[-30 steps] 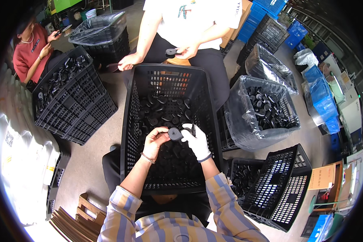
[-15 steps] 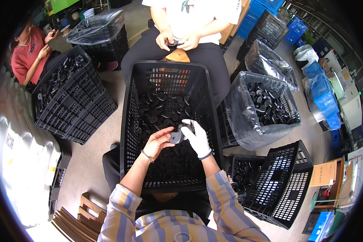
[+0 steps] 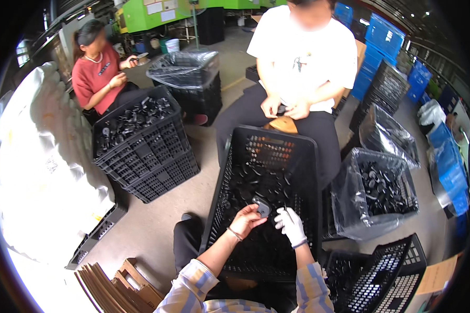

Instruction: The person takes plastic components from a crate, trims them with a knife, and places the processed components into another crate.

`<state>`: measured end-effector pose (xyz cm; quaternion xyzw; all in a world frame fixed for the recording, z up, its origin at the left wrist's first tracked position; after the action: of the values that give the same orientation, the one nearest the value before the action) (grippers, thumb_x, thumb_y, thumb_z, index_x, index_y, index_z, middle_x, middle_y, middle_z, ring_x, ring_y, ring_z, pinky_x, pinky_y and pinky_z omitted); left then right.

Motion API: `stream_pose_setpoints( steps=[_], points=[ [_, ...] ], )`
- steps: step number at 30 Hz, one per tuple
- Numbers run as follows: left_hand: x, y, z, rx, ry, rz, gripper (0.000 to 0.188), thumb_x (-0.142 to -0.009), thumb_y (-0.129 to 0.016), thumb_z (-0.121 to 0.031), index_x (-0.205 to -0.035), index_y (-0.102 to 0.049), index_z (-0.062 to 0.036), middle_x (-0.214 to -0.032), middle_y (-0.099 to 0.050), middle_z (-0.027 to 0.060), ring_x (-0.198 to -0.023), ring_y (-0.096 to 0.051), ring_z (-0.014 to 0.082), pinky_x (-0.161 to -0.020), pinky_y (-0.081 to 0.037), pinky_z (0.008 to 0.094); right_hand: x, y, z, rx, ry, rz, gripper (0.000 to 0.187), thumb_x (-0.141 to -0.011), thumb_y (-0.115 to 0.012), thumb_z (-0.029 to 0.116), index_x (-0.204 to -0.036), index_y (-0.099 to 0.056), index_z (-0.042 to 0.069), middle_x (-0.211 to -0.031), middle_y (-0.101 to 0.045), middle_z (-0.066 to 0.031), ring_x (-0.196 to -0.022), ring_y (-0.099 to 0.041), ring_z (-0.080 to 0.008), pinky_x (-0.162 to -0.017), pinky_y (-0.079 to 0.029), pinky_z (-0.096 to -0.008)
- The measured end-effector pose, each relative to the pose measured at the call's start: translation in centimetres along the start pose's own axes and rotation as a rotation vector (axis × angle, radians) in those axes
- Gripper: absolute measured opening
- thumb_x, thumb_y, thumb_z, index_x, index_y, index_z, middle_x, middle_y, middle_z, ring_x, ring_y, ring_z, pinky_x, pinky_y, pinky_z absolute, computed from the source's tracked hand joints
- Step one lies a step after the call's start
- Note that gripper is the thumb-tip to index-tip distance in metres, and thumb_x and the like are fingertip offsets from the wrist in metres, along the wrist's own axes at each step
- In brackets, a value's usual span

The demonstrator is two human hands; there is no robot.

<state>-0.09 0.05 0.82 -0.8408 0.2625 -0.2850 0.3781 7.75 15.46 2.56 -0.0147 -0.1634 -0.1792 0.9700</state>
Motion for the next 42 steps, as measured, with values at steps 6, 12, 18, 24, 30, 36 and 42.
stream_pose_setpoints(
  steps=[6, 12, 18, 24, 30, 36, 42],
  points=[
    [-0.5, 0.5, 0.1, 0.018, -0.036, -0.029, 0.028, -0.067, -0.05, 0.009, -0.09, -0.048, -0.0062, -0.094, -0.055, 0.0111, -0.09, -0.053, 0.0284, -0.082, -0.043, 0.04, 0.2, -0.2, 0.2, 0.04, -0.139, 0.031, 0.027, -0.082, -0.04, 0.029, -0.095, -0.051, 0.007, -0.062, -0.056, -0.0053, -0.042, -0.049, -0.0078, -0.036, -0.035, -0.0182],
    [-0.4, 0.0, -0.3, -0.041, -0.041, -0.003, 0.029, -0.069, -0.049, 0.007, -0.095, -0.047, -0.0036, -0.095, -0.054, 0.0079, -0.091, -0.053, 0.0246, -0.083, -0.041, 0.0385, -0.3, 0.1, -0.6, 0.18, -0.094, 0.038, 0.04, -0.081, -0.033, 0.037, -0.093, -0.052, 0.003, -0.06, -0.055, -0.0048, -0.041, -0.045, -0.0069, -0.036, -0.033, -0.0197],
    [-0.2, -0.4, -0.7, -0.038, 0.013, -0.051, 0.021, -0.073, -0.049, -0.001, -0.094, -0.048, -0.004, -0.095, -0.054, 0.0096, -0.09, -0.053, 0.0251, -0.082, -0.042, 0.0381, -0.3, 0.7, -1.1, 0.082, -0.172, 0.056, 0.034, -0.081, -0.035, 0.031, -0.086, -0.055, 0.005, -0.056, -0.05, 0.0009, -0.042, -0.04, -0.0041, -0.037, -0.032, -0.0177],
    [-0.2, -0.5, -0.8, 0.004, 0.007, -0.063, 0.016, -0.077, -0.049, -0.009, -0.092, -0.047, -0.004, -0.094, -0.054, 0.0115, -0.091, -0.053, 0.028, -0.082, -0.042, 0.0392, -0.1, 0.0, -0.6, 0.135, -0.142, 0.01, 0.013, -0.08, -0.046, 0.017, -0.083, -0.052, 0.006, -0.057, -0.047, 0.0016, -0.044, -0.042, -0.0046, -0.038, -0.035, -0.0185],
    [-0.4, -0.1, -0.6, -0.094, -0.013, -0.12, 0.017, -0.076, -0.053, -0.012, -0.093, -0.051, -0.0094, -0.093, -0.056, 0.0042, -0.084, -0.054, 0.0172, -0.076, -0.044, 0.0322, -0.1, 0.1, -0.9, 0.115, -0.132, 0.052, 0.013, -0.08, -0.048, 0.014, -0.088, -0.05, 0.005, -0.06, -0.051, -0.0027, -0.043, -0.045, -0.0079, -0.038, -0.037, -0.0197],
    [-0.5, 0.4, -0.6, -0.132, -0.056, -0.141, 0.016, -0.073, -0.057, -0.009, -0.089, -0.055, -0.0109, -0.087, -0.058, 0.0007, -0.08, -0.054, 0.012, -0.07, -0.045, 0.027, -0.4, 0.4, -1.1, 0.074, -0.053, 0.039, 0.015, -0.081, -0.045, 0.014, -0.093, -0.049, 0.006, -0.06, -0.052, -0.0028, -0.045, -0.048, -0.0077, -0.039, -0.038, -0.019],
    [-0.3, -0.1, -1.1, -0.113, -0.035, -0.177, 0.016, -0.073, -0.057, -0.008, -0.089, -0.054, -0.0097, -0.087, -0.058, 0.002, -0.082, -0.054, 0.0132, -0.07, -0.046, 0.0286, -0.3, 0.7, -0.4, 0.118, -0.182, 0.04, 0.021, -0.083, -0.043, 0.015, -0.103, -0.046, 0.008, -0.063, -0.054, -0.0041, -0.042, -0.047, -0.0081, -0.037, -0.038, -0.0193]
  ],
)
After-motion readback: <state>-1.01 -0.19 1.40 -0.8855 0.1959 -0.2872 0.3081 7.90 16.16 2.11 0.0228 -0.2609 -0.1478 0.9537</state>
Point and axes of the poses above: each hand's wrist, its own x-axis away from the middle knuckle, its own y-axis out of the back of the hand, z = x × y, the point moved 1 cm from there along -x, towards the middle knuckle
